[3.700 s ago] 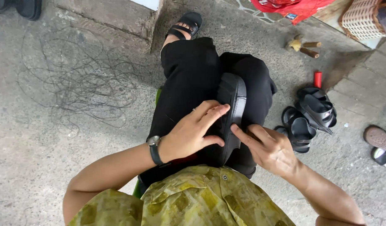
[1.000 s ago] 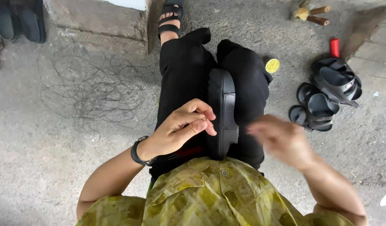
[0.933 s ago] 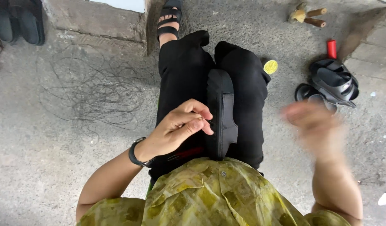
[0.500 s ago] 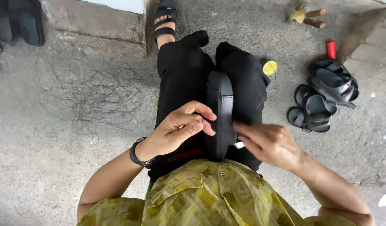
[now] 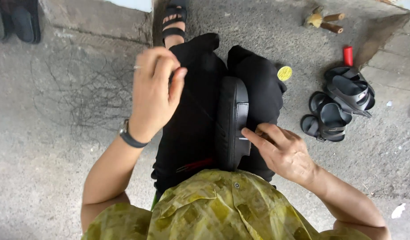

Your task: Hand-sewing the sole of a black sandal using a needle and thread while sitting on the floor.

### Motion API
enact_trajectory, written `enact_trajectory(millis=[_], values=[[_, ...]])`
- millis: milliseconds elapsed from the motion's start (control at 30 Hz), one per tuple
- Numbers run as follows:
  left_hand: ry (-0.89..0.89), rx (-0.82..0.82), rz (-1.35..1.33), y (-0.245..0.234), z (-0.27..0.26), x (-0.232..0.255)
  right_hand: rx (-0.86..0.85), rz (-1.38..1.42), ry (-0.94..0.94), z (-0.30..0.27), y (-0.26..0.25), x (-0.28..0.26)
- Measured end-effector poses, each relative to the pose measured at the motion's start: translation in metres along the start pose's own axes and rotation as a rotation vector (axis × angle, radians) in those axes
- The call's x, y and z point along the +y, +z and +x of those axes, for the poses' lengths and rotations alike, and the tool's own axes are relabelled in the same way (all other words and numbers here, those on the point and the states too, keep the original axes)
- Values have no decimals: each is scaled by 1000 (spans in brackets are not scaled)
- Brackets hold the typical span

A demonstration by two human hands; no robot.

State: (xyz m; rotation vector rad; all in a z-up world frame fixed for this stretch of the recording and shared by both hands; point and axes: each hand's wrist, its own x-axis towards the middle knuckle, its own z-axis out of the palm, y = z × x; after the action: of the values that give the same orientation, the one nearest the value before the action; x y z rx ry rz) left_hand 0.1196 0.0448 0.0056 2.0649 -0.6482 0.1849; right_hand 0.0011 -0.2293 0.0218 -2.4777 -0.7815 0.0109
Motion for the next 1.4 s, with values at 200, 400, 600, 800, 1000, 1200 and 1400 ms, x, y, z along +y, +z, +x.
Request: enact_trajectory(millis=[200,400,600,800,1000,1200,1400], values=[[36,-197,-104,22,-42,53,-18,-151,-36,1,-4,-2],[-58,-252,-140,36,-54,57,-10,-292,-107,4,-6,-3],[-52,-240,-211,48,-56,46,-28,-310,-132,1,17,-1],[-5,-166,-7,45,-62,53,61,-185,-96,9,24,-2],[-386,-184,-833,23,-64,70,78,31,1,11,19,-3],[-445,-202,-590,54,-75,47,197,119,3,10,20,-1],[-597,-280,-868,53,-75,60,39,-128,-81,8,-3,-1]])
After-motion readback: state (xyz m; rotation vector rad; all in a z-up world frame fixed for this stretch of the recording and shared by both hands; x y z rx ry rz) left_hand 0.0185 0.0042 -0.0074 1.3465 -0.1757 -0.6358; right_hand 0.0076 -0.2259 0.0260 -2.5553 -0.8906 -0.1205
